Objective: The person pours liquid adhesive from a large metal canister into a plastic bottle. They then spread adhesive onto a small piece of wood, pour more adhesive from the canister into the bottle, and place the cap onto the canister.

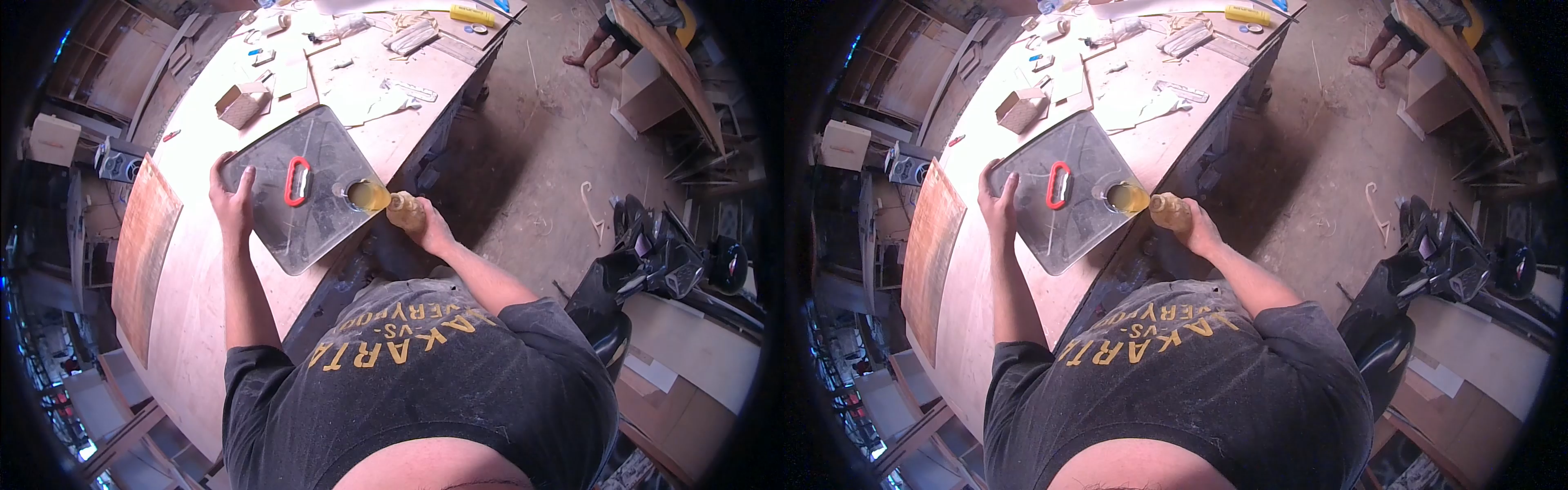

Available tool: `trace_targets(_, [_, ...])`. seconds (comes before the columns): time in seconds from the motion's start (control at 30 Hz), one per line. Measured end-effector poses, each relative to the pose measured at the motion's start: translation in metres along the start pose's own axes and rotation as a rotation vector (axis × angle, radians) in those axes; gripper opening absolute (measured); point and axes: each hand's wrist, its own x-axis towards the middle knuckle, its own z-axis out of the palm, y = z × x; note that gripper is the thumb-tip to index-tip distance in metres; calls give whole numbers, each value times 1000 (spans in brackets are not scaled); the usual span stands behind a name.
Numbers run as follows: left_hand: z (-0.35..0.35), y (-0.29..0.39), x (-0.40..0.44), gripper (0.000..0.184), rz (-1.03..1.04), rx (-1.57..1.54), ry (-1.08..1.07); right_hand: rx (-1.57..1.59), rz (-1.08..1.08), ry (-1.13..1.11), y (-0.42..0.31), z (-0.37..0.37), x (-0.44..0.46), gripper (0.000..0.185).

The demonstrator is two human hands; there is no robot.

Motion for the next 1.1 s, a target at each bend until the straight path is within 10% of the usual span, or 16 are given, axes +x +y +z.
trace_targets(0.97, [0,-9,3,49,-43,-19,-7,114,11,47,10,29,3,52])
trace_targets(1.07, [-17,-34,8,37,364,407,-99,320,47,-4,4,24,12,31])
trace_targets(1.1, [-18,-65,10,31,678,659,-124,1117,245,-78,10,39,10,27])
